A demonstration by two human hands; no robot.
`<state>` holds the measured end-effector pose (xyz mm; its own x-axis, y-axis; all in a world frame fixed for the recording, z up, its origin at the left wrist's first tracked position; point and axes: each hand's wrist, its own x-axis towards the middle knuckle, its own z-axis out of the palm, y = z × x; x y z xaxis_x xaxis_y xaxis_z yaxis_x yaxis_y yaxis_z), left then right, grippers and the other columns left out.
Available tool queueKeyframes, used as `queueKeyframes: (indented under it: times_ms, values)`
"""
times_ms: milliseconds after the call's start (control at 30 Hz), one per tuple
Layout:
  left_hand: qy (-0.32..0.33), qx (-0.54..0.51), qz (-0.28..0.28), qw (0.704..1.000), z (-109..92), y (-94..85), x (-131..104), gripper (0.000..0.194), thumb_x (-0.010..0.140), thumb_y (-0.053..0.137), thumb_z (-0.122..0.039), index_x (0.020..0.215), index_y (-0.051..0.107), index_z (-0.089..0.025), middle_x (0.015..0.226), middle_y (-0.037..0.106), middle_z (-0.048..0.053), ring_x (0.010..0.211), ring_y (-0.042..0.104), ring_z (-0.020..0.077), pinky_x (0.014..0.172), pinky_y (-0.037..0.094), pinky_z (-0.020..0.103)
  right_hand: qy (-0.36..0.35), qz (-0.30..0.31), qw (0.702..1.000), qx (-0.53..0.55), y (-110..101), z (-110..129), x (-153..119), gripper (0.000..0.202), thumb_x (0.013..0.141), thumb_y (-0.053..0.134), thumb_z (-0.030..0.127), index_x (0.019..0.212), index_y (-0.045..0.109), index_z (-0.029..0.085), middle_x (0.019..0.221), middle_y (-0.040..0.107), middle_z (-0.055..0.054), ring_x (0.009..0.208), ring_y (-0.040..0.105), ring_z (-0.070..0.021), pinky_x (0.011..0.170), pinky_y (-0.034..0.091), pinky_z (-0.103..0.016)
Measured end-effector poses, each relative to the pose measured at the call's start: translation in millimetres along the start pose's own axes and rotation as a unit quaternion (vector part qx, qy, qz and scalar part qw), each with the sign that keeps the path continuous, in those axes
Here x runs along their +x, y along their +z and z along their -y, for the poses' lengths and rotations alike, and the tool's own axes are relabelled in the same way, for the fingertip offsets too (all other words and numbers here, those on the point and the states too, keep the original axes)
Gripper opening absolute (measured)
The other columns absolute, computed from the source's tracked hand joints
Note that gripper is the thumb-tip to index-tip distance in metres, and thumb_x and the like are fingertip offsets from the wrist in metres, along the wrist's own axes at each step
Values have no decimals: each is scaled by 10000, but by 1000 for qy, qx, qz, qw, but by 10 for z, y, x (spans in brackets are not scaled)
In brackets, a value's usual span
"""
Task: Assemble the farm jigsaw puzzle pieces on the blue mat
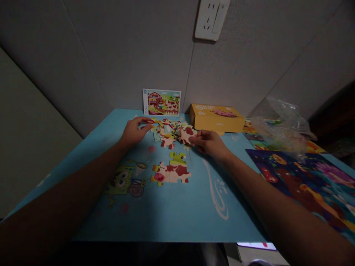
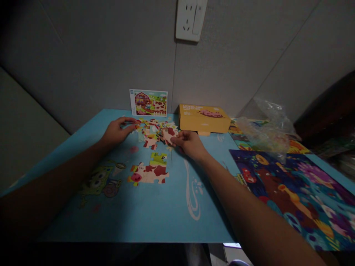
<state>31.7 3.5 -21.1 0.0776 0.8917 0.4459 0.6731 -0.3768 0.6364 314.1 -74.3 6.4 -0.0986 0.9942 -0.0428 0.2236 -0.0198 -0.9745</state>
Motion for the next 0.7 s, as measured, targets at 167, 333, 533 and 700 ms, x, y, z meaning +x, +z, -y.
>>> queueKeyframes:
  times_ms: [167,333,533,700]
  values:
    - [-100,110,-8,989,8,57,116,453,804,593,-570,1123,715,-273,1224,668,95,1255,472,367,1077,336,535,-3,14,999,41,84,-47,2,369,637,771,421,803,562,166,849,724,-67,436,491,-61,348,309,-186]
    - [-107,188,50,975,-69,209,251,675,729,550,-768,1250,655,-352,1453,457,127,1412,186,469,1089,208,655,-3,4,999,42,141,-124,43,318,682,739,384,821,553,166,861,742,-80,411,519,-64,321,306,-171]
    - [-60,201,105,972,-44,287,351,660,730,537,-790,1198,677,-346,1450,448,147,1429,163,474,1085,181,680,-7,8,999,43,155,-123,57,245,718,702,336,806,558,158,819,742,-75,398,521,-61,311,298,-162]
    - [-41,172,74,982,-1,247,349,515,742,646,-651,1082,687,-267,1357,542,133,1405,278,433,1092,274,625,6,6,998,63,165,-67,36,225,744,692,253,890,550,156,867,755,-87,404,540,-66,327,315,-168]
